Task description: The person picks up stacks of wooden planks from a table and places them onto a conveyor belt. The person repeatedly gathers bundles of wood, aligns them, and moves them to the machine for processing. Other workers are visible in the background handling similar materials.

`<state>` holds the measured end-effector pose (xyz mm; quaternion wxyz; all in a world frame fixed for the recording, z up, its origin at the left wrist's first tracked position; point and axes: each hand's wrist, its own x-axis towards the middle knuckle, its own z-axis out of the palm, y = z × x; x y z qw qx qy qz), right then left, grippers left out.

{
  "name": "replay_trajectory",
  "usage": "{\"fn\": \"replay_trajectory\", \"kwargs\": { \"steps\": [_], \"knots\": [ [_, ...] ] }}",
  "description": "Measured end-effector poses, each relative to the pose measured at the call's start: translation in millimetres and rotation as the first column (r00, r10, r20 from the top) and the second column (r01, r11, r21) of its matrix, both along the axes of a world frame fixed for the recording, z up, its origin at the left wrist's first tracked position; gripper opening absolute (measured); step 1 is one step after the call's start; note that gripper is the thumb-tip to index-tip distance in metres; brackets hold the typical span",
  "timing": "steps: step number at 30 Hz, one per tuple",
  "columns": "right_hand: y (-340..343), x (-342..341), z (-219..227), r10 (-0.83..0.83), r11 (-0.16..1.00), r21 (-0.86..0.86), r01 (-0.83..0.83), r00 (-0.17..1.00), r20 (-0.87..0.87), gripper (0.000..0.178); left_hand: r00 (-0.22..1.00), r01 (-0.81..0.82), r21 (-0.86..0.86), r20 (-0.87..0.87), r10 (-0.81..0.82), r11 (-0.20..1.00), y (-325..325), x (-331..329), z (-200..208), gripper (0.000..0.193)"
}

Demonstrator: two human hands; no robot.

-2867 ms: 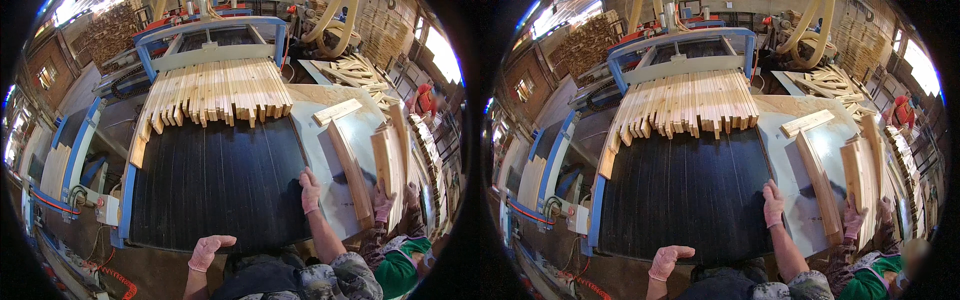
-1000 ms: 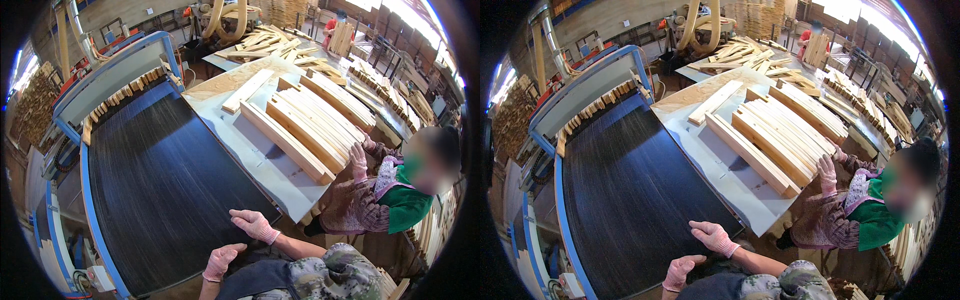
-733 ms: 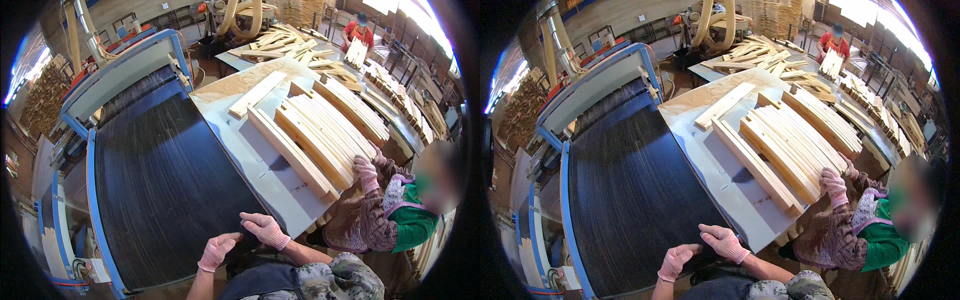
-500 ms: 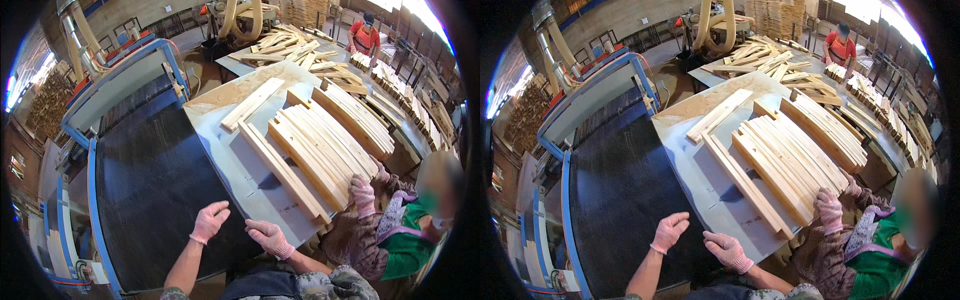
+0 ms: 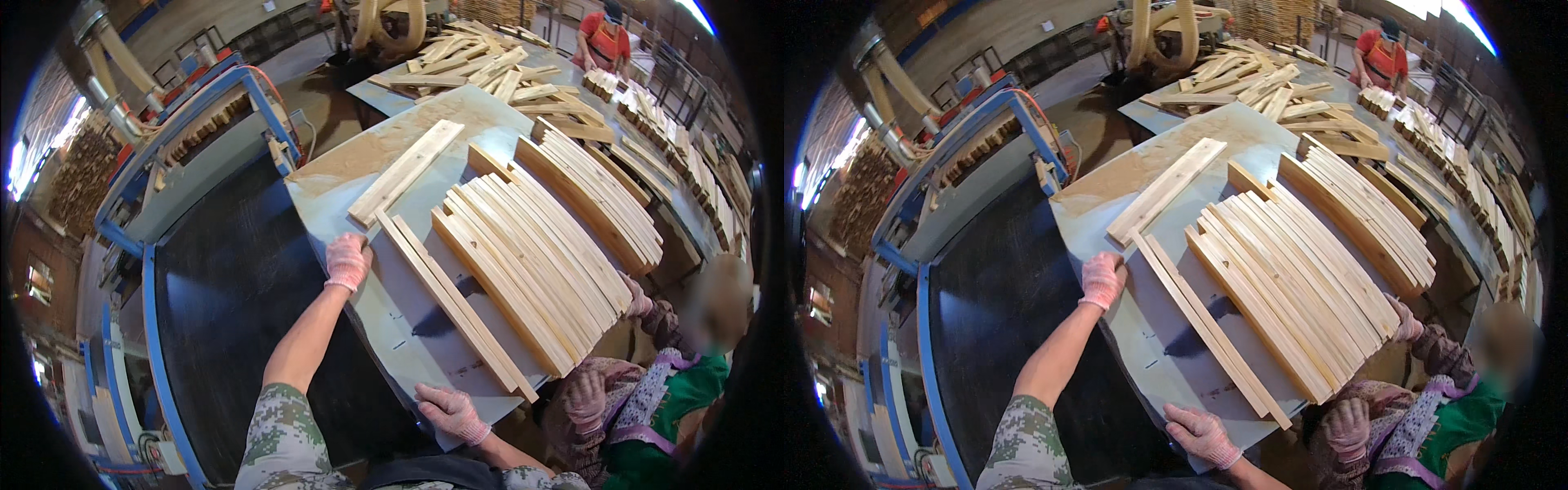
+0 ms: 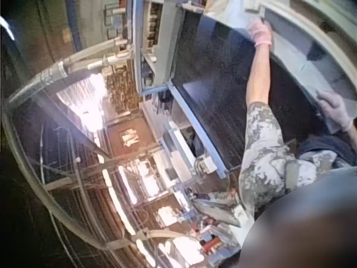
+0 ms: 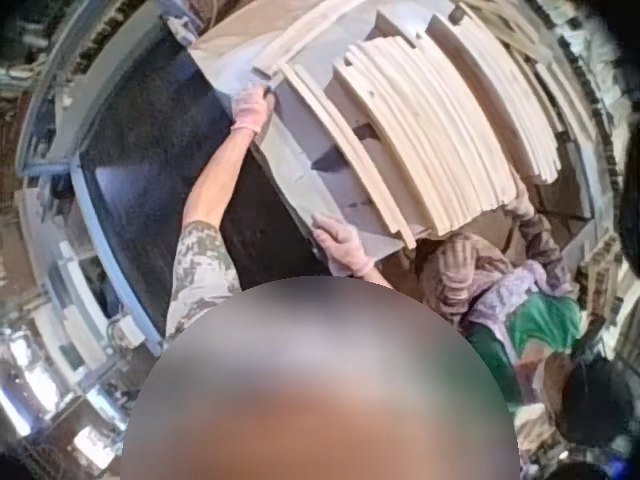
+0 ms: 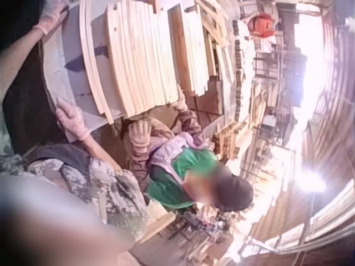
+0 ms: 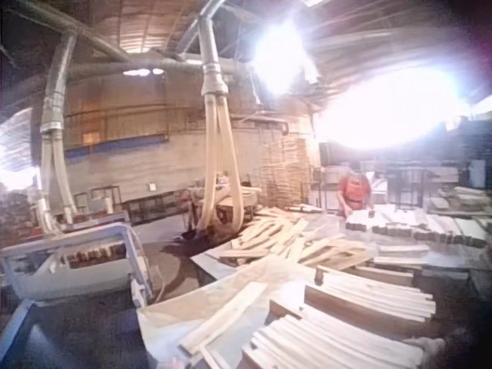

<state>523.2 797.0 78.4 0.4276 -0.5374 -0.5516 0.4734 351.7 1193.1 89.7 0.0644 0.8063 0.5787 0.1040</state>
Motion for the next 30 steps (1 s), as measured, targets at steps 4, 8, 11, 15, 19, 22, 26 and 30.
{"fn": "replay_trajectory", "kwargs": {
  "steps": [4,8,11,15,19,22,26,30],
  "knots": [
    [-1.7,-1.7,3.0,-0.019,1.000,-0.008,0.019,0.998,0.051,0.037,0.994,0.018,0.039,-0.110,-0.014,0.999,51.9,24.2,2.7,0.036],
    [2.5,-3.3,8.9,-0.078,0.997,0.019,0.077,0.991,0.110,0.037,0.988,0.112,-0.047,-0.105,-0.117,0.993,70.7,24.4,-7.7,0.065],
    [-0.6,-10.2,10.2,-0.110,0.993,-0.020,0.112,0.989,0.094,0.037,0.965,0.160,-0.133,0.231,-0.126,0.978,42.1,5.2,-16.3,0.053],
    [-1.7,-17.8,8.3,-0.113,0.991,-0.060,0.120,0.989,0.099,0.044,0.706,0.215,-0.220,0.709,0.004,0.952,-40.3,-7.4,-31.5,0.050],
    [-2.3,-26.7,5.9,-0.149,0.987,-0.040,0.155,0.981,0.121,0.046,0.736,0.204,-0.037,0.664,-0.128,0.978,-148.3,-1.1,-45.3,0.051],
    [-3.2,-33.8,4.1,-0.150,0.987,-0.034,0.154,0.983,0.109,0.047,0.631,0.250,-0.347,0.767,0.119,0.904,-210.6,40.9,-15.4,0.083],
    [-17.0,-36.8,18.4,-0.121,0.983,-0.120,0.138,0.983,0.137,0.048,0.782,0.146,-0.280,0.620,0.062,0.949,-237.1,106.5,-19.9,0.109],
    [-44.3,-1.3,58.4,-0.104,0.963,-0.244,0.114,0.993,0.053,0.044,0.762,0.100,-0.275,0.639,0.104,0.956,-241.2,147.4,-3.7,0.115]
  ]
}}
